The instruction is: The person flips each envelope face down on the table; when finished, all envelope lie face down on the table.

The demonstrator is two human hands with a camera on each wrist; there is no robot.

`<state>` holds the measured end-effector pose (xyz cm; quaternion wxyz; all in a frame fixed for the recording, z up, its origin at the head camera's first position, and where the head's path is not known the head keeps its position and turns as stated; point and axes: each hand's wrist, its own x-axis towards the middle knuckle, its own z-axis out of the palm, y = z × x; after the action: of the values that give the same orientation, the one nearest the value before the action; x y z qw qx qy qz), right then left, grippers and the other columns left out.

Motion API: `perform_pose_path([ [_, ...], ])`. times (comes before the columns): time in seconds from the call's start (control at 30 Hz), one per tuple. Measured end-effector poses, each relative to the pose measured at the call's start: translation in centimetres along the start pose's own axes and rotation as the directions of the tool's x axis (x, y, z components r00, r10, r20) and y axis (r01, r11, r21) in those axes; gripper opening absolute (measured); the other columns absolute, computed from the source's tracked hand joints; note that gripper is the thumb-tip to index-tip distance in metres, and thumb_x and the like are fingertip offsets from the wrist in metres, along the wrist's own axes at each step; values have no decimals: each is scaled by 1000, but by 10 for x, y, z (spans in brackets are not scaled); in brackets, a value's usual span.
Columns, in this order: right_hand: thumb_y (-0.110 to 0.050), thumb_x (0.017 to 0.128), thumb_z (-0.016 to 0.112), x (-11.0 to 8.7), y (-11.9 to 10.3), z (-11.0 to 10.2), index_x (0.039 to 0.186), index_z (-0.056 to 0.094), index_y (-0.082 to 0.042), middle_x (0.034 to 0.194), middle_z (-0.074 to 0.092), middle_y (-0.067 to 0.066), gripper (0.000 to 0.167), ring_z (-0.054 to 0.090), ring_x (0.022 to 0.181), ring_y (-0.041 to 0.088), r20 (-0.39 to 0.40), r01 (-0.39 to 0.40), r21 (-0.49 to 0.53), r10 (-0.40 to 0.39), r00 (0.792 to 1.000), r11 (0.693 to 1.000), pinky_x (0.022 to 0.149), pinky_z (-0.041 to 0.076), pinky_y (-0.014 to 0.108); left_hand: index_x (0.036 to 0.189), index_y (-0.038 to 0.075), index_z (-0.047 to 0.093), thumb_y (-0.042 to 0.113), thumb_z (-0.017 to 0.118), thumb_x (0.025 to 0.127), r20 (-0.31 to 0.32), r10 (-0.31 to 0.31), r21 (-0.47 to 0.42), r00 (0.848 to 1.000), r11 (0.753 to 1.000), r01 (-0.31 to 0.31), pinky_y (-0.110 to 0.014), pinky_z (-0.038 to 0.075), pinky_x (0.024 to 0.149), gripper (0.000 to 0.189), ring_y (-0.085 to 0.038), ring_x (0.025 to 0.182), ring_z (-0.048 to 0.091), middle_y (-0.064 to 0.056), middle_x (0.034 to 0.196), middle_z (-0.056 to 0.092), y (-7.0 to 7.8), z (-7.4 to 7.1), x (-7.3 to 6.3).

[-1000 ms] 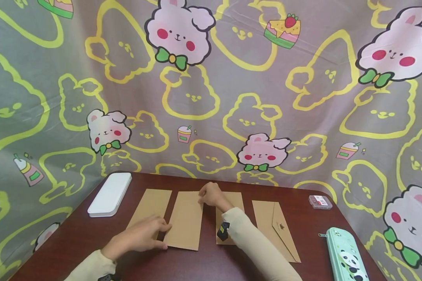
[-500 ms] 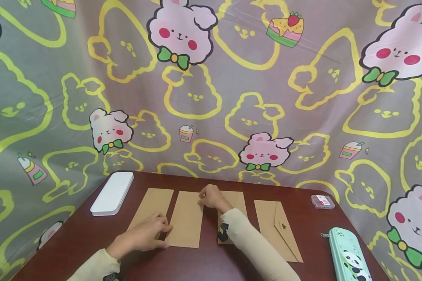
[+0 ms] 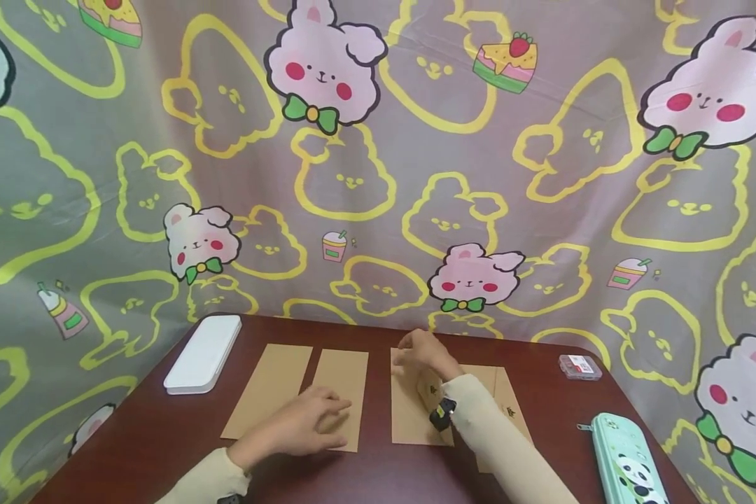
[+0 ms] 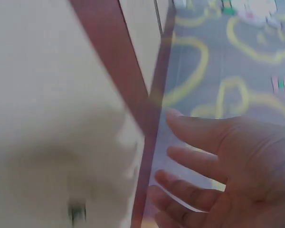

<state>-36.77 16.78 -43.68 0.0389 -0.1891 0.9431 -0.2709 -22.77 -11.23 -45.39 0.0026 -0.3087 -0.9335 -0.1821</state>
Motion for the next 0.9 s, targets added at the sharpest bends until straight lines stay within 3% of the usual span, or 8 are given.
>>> perform_pose_path([
  [0.2, -25, 90, 80, -5, 44, -24, 132, 64, 5, 135, 64, 27, 54, 63, 123, 43, 57, -132, -39, 134, 989, 990, 99, 54, 53, 152, 16, 51, 53, 76, 87, 37, -15, 20, 999, 1000, 15, -47, 41, 113, 79, -25, 137, 44, -8, 150, 52, 24, 15, 22],
  [0.33, -28, 88, 82, -3, 61, -27, 136, 62, 3, 138, 62, 27, 61, 61, 125, 43, 87, -166, -24, 168, 982, 986, 100, 53, 54, 154, 19, 50, 58, 75, 87, 73, -25, 54, 997, 998, 21, -47, 38, 116, 81, -26, 140, 42, -10, 154, 49, 37, 24, 39],
  [0.6, -25, 84, 86, 4, 69, -26, 123, 68, -3, 123, 68, 16, 49, 64, 104, 29, 91, -201, -86, 209, 974, 976, 96, 53, 52, 151, 25, 53, 67, 71, 85, 131, -57, 196, 990, 980, 30, -44, 38, 116, 81, -29, 144, 42, -9, 155, 50, 57, 43, 66],
  [0.8, -27, 82, 88, 5, 64, -27, 114, 68, -5, 109, 65, 10, 44, 56, 91, 23, 114, -218, -112, 230, 966, 970, 86, 52, 43, 140, 22, 65, 62, 70, 88, 105, -47, 253, 993, 967, 19, -49, 43, 113, 66, -37, 144, 47, -10, 151, 57, 57, 46, 70],
  [0.9, -26, 80, 89, 4, 63, -27, 111, 66, -4, 104, 63, 9, 44, 54, 89, 23, 118, -224, -114, 237, 964, 968, 83, 50, 40, 123, 20, 74, 62, 72, 87, 84, -15, 265, 996, 964, -8, -49, 46, 111, 54, -39, 141, 52, -11, 147, 61, 56, 46, 71],
])
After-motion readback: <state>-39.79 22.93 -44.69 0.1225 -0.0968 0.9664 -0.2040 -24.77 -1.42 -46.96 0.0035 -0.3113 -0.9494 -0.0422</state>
